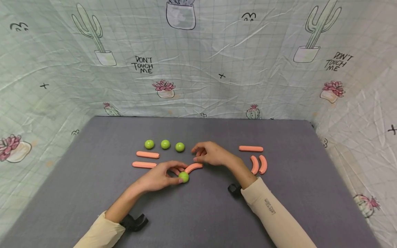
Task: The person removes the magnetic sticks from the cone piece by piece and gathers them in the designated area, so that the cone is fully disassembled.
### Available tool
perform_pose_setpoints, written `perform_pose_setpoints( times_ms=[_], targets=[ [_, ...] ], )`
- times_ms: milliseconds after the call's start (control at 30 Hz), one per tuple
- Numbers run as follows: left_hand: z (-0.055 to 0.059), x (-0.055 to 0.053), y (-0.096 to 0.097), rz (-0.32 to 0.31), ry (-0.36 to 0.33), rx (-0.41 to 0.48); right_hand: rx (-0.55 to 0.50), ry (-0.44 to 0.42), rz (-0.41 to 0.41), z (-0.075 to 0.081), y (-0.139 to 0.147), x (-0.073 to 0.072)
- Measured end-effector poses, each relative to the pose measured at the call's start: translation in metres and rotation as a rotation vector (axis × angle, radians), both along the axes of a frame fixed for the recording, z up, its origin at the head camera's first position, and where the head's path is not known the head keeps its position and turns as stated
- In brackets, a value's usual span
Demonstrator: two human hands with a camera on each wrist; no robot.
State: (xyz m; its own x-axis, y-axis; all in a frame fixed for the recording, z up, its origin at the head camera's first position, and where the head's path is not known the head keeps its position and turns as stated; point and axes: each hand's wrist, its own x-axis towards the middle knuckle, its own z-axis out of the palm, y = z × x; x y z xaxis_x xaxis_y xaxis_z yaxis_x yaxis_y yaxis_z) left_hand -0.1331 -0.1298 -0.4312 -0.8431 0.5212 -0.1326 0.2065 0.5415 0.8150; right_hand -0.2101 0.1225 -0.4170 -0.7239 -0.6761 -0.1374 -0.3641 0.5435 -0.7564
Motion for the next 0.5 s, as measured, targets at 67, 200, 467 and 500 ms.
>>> perform_pose_setpoints(
  times_ms=[67, 200, 467, 500],
  targets=[
    [0.000, -0.001, 0.001, 0.013, -0.002, 0.002, 0.001, -0.014, 0.011, 0.001, 0.002, 0.003],
    [0.000, -0.002, 0.002, 0.048, 0.010, -0.002, 0.018, -0.021, 0.021, 0.000, 0.005, 0.008],
    [-0.001, -0.001, 0.009, 0.104, 0.057, -0.022, 0.057, -0.014, -0.007, 0.000, 0.010, 0.014],
    [-0.001, -0.001, 0.010, 0.110, 0.062, -0.028, 0.064, -0.010, -0.010, -0.001, 0.010, 0.014]
  ],
)
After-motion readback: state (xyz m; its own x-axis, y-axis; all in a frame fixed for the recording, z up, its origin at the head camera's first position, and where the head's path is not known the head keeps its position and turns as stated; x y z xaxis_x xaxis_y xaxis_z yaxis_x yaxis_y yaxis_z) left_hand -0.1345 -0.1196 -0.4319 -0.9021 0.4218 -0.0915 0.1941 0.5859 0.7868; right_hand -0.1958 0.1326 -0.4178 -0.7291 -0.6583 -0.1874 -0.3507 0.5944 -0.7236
